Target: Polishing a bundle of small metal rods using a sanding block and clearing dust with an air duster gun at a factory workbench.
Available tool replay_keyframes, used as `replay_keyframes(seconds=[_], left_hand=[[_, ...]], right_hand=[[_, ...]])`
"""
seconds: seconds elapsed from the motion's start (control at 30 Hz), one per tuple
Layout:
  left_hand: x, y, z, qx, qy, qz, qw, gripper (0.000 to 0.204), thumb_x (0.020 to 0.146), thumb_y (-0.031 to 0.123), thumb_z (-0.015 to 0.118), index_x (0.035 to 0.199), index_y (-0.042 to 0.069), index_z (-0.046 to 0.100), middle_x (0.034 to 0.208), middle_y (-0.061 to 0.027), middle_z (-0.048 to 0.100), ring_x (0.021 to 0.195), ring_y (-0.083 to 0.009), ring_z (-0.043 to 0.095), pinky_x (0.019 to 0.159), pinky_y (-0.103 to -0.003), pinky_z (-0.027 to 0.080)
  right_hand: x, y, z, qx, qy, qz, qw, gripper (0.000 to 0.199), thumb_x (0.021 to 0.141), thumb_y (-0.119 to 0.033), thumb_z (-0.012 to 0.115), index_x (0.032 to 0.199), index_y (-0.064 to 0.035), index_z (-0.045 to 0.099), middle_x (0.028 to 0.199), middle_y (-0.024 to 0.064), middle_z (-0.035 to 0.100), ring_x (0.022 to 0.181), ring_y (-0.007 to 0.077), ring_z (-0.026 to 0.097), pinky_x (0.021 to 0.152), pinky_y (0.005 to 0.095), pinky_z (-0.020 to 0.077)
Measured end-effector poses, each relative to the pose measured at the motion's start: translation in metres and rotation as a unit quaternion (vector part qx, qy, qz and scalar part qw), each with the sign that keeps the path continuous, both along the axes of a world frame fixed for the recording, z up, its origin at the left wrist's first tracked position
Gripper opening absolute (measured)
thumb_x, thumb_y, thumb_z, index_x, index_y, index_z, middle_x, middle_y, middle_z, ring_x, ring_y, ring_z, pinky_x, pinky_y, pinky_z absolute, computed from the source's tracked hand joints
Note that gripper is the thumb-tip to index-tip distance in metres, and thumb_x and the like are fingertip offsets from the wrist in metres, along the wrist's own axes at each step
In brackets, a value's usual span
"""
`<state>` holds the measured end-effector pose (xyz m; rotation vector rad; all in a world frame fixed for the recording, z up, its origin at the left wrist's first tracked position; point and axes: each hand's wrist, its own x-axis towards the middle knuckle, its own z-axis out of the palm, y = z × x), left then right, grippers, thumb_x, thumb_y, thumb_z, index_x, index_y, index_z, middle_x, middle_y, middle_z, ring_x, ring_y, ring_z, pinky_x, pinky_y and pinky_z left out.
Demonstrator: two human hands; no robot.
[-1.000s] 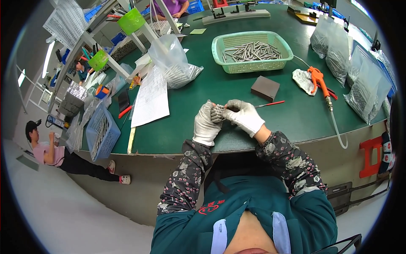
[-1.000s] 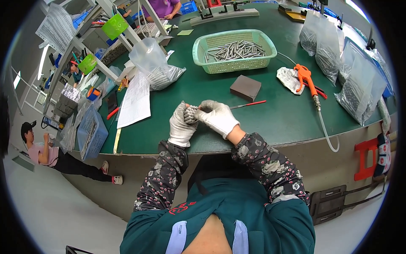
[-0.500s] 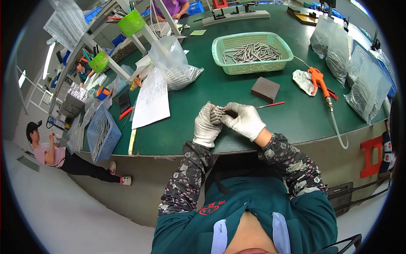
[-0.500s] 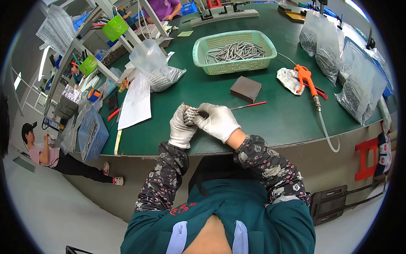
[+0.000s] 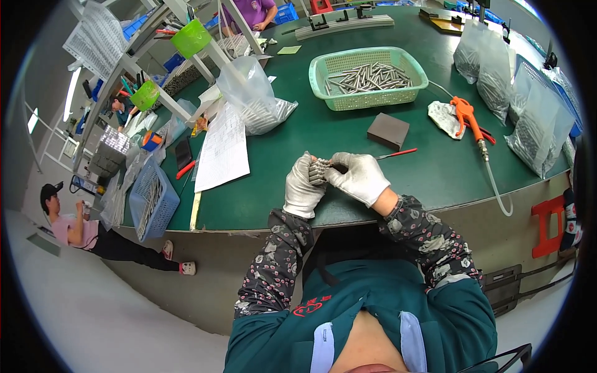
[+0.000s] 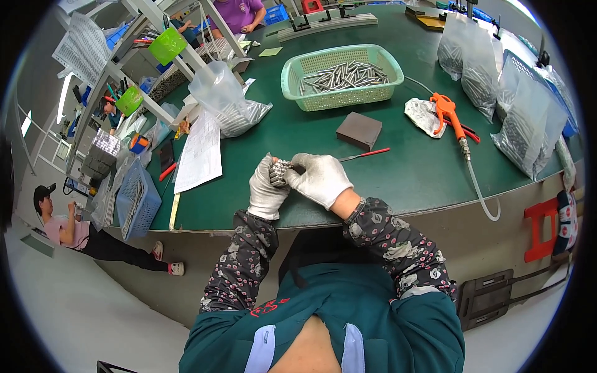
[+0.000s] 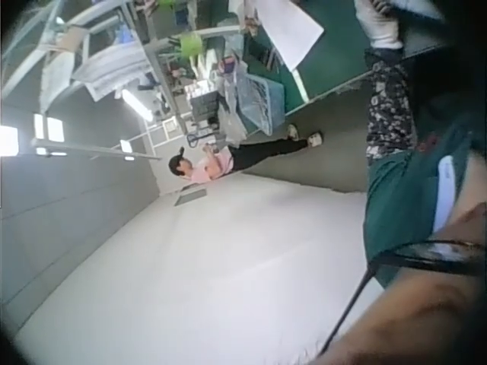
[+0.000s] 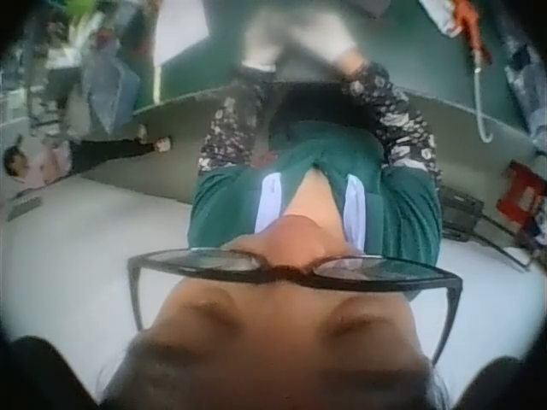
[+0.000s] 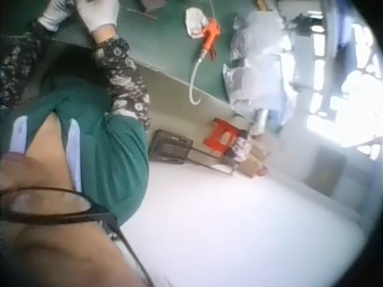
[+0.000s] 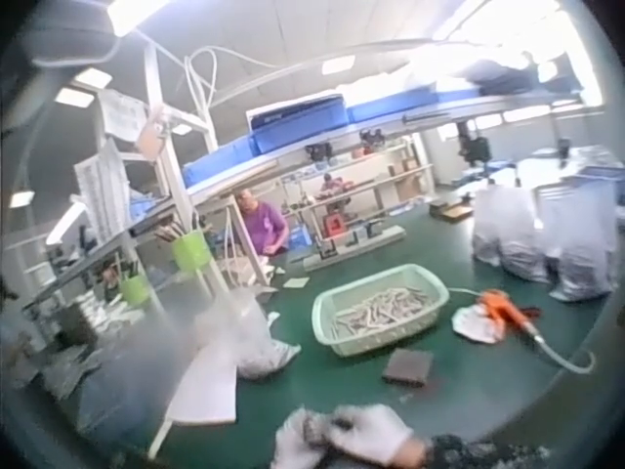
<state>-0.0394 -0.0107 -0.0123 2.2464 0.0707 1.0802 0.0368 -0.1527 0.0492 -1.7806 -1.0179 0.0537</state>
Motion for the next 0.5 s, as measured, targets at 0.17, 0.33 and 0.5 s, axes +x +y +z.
replay_keyframes(seconds=[0.17,0.33,0.5], left_hand=[[-0.002,-0.007,0.011,0.002,-0.004,-0.011,1.0,0.05,0.068,0.0,0.067,0.111,0.001,0.04,0.09,-0.008,0.054,0.074,-0.0158,0.058,0.062,-0.024,0.049],[-0.004,-0.006,0.009,-0.04,0.011,-0.03,0.999,0.05,0.068,0.0,0.067,0.111,0.001,0.04,0.088,-0.0073,0.054,0.074,-0.0147,0.058,0.062,-0.024,0.049],[-0.003,-0.005,0.009,0.025,-0.002,-0.003,1.0,0.049,0.07,-0.001,0.066,0.111,0.001,0.04,0.088,-0.0066,0.054,0.073,-0.0134,0.057,0.062,-0.022,0.049]], right_hand=[[-0.003,-0.002,0.006,-0.026,-0.05,-0.017,0.998,0.023,0.071,-0.024,0.061,0.081,-0.0033,0.063,0.066,0.0172,0.059,0.061,0.0311,0.059,0.056,0.0343,0.0479],[-0.008,-0.001,0.011,-0.08,-0.147,-0.05,0.985,0.019,0.071,-0.025,0.057,0.071,-0.0072,0.061,0.061,0.015,0.059,0.06,0.0319,0.058,0.057,0.041,0.0481],[-0.004,-0.002,0.012,-0.069,-0.149,-0.037,0.986,0.019,0.07,-0.024,0.059,0.076,-0.0068,0.063,0.061,0.0152,0.058,0.059,0.0324,0.058,0.056,0.0397,0.0477]])
